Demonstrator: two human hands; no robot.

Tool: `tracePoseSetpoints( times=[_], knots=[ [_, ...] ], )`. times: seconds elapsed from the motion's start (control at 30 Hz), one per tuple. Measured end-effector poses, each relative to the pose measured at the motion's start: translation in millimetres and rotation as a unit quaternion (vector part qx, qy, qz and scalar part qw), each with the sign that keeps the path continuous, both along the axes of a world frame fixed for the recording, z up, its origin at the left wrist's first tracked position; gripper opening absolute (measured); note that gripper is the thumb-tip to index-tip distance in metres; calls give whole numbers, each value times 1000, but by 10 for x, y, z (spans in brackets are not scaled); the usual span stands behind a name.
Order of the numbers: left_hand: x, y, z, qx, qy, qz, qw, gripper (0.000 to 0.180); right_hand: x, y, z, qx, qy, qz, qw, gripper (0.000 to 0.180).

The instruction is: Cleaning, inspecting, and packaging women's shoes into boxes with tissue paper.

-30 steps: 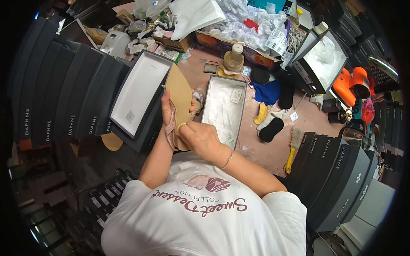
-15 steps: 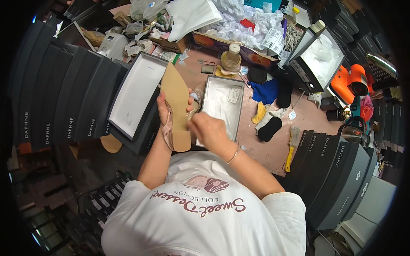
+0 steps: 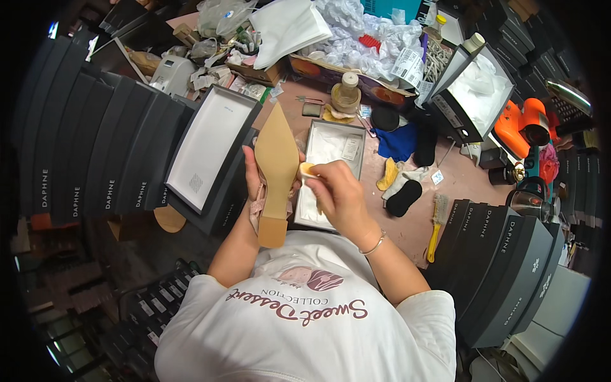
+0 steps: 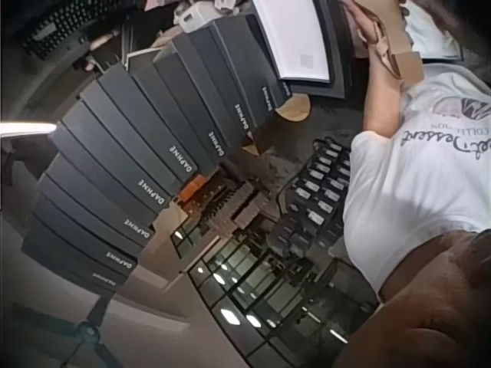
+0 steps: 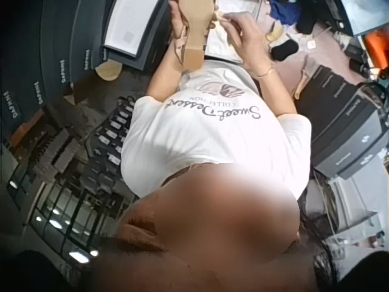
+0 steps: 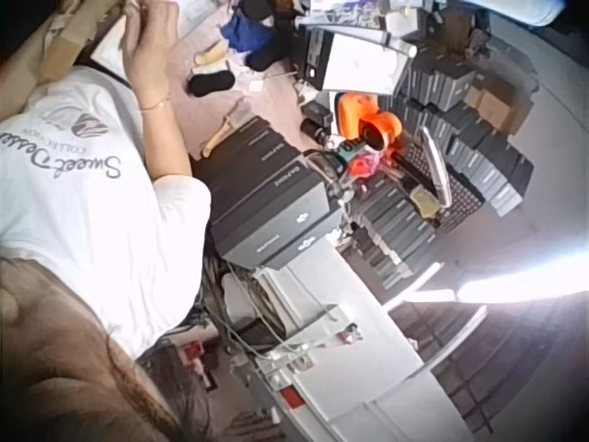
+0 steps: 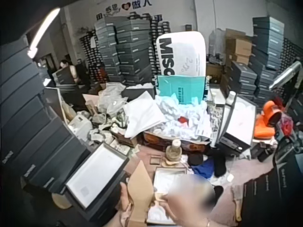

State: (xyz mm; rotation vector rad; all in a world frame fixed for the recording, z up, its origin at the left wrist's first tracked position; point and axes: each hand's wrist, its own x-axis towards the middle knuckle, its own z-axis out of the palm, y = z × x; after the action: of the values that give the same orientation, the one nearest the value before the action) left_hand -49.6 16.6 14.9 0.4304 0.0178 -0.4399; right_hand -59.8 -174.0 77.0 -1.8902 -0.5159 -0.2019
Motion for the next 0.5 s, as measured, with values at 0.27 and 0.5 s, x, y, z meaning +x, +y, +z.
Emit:
tracePoseSetpoints(
  times=[0.27, 0.5],
  knots=[
    [-358, -237, 26, 10, 54, -40, 998, 85, 395, -33, -145, -152, -167, 53, 973, 12],
    [-335, -168, 12, 135, 31, -55, 989, 84, 134, -192, -213, -176, -129, 21, 976, 6]
  ],
)
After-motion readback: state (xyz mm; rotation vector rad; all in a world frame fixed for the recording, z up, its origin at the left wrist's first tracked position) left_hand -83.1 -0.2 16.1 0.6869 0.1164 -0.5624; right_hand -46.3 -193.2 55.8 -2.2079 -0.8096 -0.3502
